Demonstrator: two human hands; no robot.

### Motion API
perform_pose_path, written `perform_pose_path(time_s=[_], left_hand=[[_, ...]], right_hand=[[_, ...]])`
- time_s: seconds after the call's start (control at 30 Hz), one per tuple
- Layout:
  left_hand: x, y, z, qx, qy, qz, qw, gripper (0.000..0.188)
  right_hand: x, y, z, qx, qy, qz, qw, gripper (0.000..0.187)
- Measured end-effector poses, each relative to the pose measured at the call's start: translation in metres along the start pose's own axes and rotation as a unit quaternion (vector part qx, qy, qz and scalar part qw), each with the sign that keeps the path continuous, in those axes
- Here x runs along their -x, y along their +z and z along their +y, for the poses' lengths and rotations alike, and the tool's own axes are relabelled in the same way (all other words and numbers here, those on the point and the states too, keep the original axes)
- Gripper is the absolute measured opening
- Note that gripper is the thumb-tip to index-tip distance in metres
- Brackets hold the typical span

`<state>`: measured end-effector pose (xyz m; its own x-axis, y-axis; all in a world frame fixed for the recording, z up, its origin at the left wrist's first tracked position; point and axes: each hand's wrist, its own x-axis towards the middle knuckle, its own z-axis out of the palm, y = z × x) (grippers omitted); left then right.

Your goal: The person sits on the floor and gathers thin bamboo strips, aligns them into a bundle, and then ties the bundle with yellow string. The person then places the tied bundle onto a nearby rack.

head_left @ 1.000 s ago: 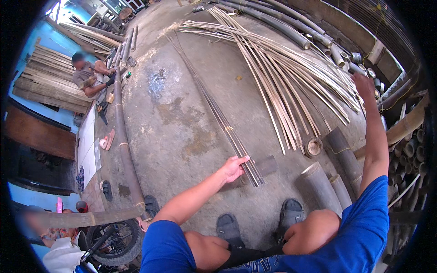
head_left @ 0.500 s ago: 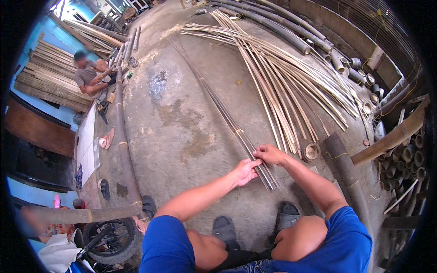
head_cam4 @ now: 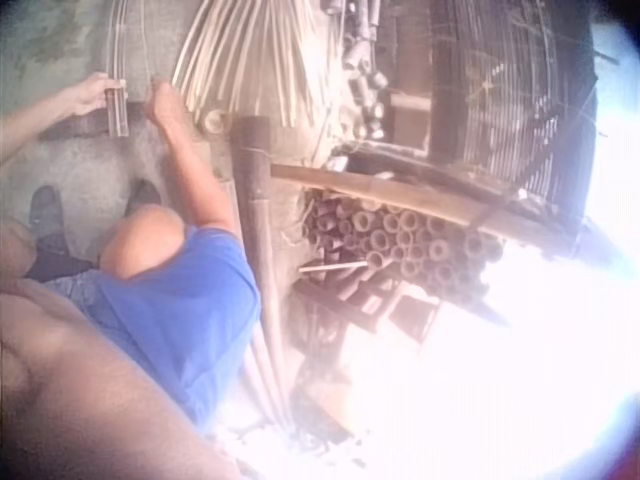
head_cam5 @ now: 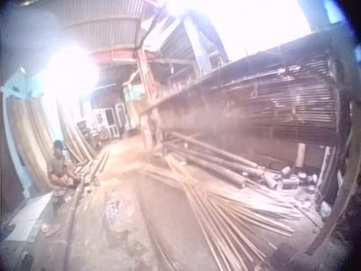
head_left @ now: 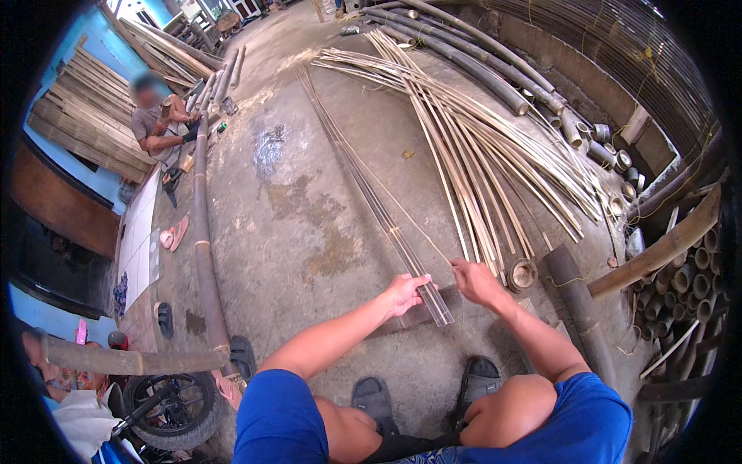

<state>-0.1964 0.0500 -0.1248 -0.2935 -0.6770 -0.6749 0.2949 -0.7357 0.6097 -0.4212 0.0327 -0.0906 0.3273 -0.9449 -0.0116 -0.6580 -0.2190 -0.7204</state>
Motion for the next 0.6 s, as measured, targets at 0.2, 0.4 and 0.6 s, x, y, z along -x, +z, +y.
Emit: perform_pose_path(time_s=[0.2,0.4,0.6], left_hand=[[0.003,-0.009,0.001,0.002,-0.002,0.019,1.000,0.019],[0.004,-0.008,0.004,-0.001,-0.018,0.004,1.000,0.019],[0.010,-0.020,0.002,0.020,-0.008,-0.019,1.000,0.020]], right_hand=[[-0.005,-0.022,-0.051,-0.277,0.004,0.008,0.961,0.030],[-0.033,-0.031,-0.030,-0.202,0.053,0.116,0.971,0.031],[-0.076,-0.038,0.011,-0.093,0.027,0.161,0.982,0.025]])
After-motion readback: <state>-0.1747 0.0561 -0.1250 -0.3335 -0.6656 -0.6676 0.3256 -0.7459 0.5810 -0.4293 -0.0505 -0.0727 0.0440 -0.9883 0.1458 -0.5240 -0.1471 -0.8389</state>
